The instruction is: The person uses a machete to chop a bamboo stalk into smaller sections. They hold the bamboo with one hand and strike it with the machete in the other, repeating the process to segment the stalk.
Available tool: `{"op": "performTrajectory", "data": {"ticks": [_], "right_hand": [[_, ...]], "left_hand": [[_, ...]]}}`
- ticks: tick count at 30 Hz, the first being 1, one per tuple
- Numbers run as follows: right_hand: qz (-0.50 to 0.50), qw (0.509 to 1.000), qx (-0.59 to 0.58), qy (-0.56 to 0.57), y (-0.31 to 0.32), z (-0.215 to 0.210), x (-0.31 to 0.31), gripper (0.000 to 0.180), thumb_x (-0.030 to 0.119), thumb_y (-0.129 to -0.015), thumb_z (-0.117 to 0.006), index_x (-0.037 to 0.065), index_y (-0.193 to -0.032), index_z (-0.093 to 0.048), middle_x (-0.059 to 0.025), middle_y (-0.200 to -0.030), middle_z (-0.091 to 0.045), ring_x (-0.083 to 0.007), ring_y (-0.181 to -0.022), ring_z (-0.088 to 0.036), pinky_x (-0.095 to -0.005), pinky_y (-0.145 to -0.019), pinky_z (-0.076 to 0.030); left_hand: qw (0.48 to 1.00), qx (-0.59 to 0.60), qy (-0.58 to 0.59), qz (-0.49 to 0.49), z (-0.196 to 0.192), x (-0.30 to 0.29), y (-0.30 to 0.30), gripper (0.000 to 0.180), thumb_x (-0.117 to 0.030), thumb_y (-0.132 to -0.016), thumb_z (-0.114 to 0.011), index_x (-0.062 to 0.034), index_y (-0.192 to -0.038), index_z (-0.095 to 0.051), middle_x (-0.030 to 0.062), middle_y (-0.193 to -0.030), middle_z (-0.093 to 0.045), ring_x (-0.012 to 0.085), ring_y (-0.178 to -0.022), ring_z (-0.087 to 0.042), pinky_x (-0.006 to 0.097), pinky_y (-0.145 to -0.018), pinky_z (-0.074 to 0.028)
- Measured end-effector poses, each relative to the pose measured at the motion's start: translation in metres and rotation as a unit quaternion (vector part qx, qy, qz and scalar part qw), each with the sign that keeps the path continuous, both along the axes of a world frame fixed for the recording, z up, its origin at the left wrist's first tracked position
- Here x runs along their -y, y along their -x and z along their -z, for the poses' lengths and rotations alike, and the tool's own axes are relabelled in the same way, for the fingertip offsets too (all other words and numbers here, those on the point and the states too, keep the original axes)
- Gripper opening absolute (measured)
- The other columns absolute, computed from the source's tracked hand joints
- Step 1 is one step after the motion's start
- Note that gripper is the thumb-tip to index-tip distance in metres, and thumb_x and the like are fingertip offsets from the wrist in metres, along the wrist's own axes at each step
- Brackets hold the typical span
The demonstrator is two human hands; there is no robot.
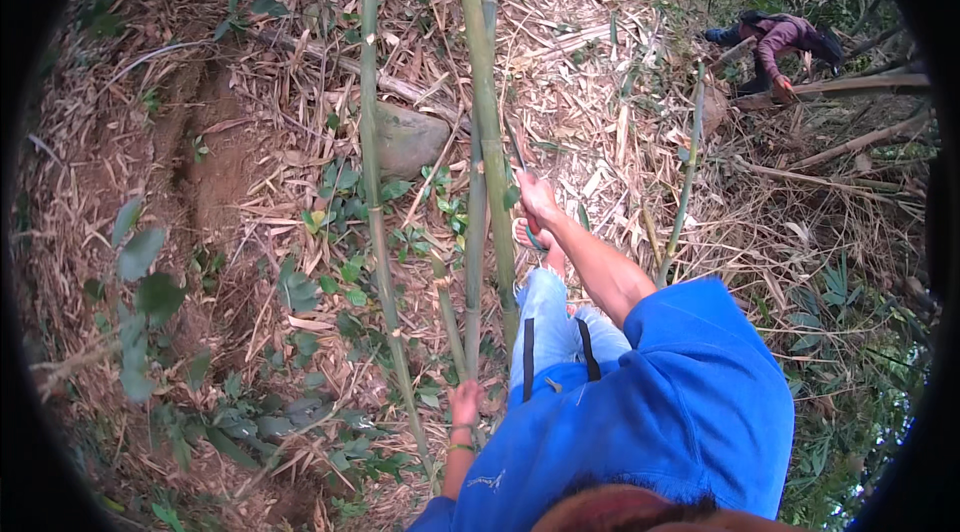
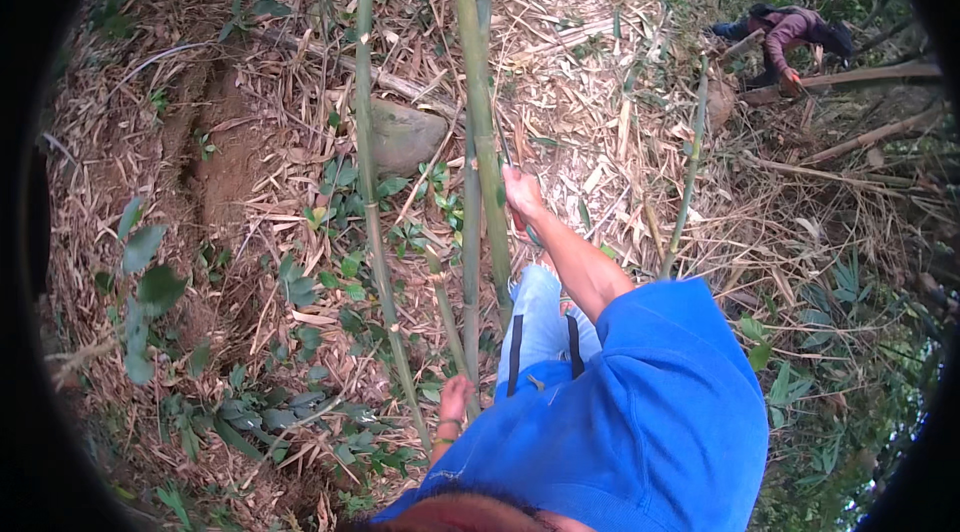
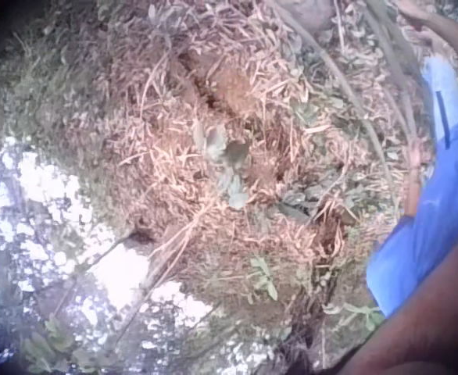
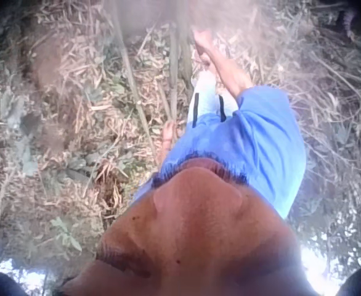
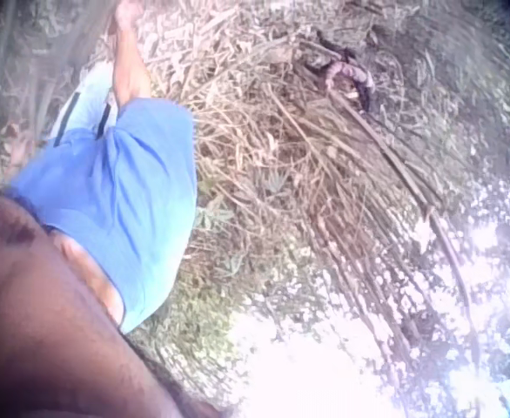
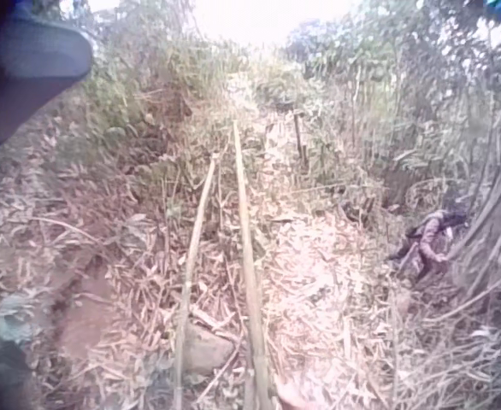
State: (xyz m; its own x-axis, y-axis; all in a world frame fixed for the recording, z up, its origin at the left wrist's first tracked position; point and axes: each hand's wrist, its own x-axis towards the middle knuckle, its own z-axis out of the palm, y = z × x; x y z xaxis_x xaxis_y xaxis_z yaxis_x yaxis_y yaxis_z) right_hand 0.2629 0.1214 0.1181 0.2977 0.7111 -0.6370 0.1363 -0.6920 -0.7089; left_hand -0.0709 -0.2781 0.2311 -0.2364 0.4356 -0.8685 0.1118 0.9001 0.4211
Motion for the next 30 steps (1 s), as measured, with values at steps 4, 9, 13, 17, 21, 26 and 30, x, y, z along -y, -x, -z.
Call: {"op": "performTrajectory", "data": {"ticks": [4,9,13,17,21,26,30], "right_hand": [[0.057,0.996,-0.068,0.010,0.018,0.018,-0.101,0.064,0.060,-0.093,-0.044,0.000,-0.093,-0.067,-0.0175,-0.069,-0.065,-0.0303,-0.060,-0.065,-0.0427,-0.060,-0.051],[0.053,0.965,-0.184,0.179,0.023,0.044,-0.121,0.048,0.044,-0.100,-0.045,0.002,-0.083,-0.063,-0.0080,-0.059,-0.056,-0.0198,-0.044,-0.052,-0.0377,-0.045,-0.044],[0.082,0.915,-0.325,0.225,-0.009,0.063,-0.125,0.046,0.048,-0.099,-0.047,0.007,-0.077,-0.049,0.0005,-0.052,-0.041,-0.0137,-0.037,-0.037,-0.0315,-0.037,-0.036],[0.019,0.845,-0.441,0.300,-0.073,0.084,-0.127,0.047,0.051,-0.098,-0.047,0.009,-0.076,-0.048,0.0041,-0.051,-0.042,-0.0072,-0.038,-0.037,-0.0260,-0.033,-0.030],[-0.196,0.927,-0.194,0.256,-0.079,0.072,-0.136,0.057,0.056,-0.099,-0.038,0.009,-0.070,-0.050,-0.0028,-0.050,-0.045,-0.0151,-0.039,-0.044,-0.0323,-0.040,-0.039],[-0.048,0.923,-0.283,0.257,-0.078,0.023,-0.181,0.053,0.052,-0.099,-0.043,0.008,-0.071,-0.051,-0.0034,-0.052,-0.047,-0.0145,-0.039,-0.042,-0.0325,-0.041,-0.039],[0.022,0.948,-0.296,0.113,-0.084,-0.023,-0.194,0.046,0.051,-0.099,-0.045,0.010,-0.078,-0.049,-0.0001,-0.054,-0.043,-0.0121,-0.042,-0.041,-0.0286,-0.040,-0.035]], "left_hand": [[0.994,0.011,0.110,-0.025,-0.011,0.015,-0.016,0.034,-0.025,-0.096,-0.058,-0.0021,-0.120,-0.058,0.0068,-0.098,-0.069,0.0166,-0.087,-0.066,0.028,-0.073,-0.051],[0.983,-0.019,0.129,-0.128,-0.037,-0.030,-0.037,0.032,-0.029,-0.095,-0.059,-0.0052,-0.116,-0.056,0.0058,-0.095,-0.067,0.0123,-0.082,-0.064,0.023,-0.063,-0.047],[0.980,-0.015,0.141,-0.141,-0.050,-0.048,-0.048,0.034,-0.032,-0.095,-0.058,-0.0053,-0.117,-0.056,0.0079,-0.100,-0.067,0.0167,-0.086,-0.066,0.027,-0.070,-0.050],[0.963,-0.031,0.119,-0.239,-0.048,-0.050,-0.086,0.034,-0.031,-0.096,-0.057,-0.0060,-0.119,-0.056,0.0083,-0.104,-0.066,0.0171,-0.086,-0.066,0.027,-0.070,-0.050],[0.960,-0.003,0.125,-0.250,-0.017,-0.035,-0.128,0.030,-0.027,-0.095,-0.057,-0.0103,-0.119,-0.058,0.0080,-0.105,-0.066,0.0173,-0.085,-0.065,0.028,-0.070,-0.050],[0.964,-0.011,0.135,-0.230,-0.023,-0.043,-0.186,0.028,-0.026,-0.095,-0.056,-0.0117,-0.119,-0.057,0.0068,-0.103,-0.066,0.0153,-0.083,-0.062,0.028,-0.063,-0.049],[0.956,0.043,0.157,-0.245,-0.033,-0.058,-0.192,0.032,-0.028,-0.096,-0.056,-0.0086,-0.122,-0.055,0.0084,-0.103,-0.066,0.0189,-0.092,-0.064,0.030,-0.069,-0.050]]}}
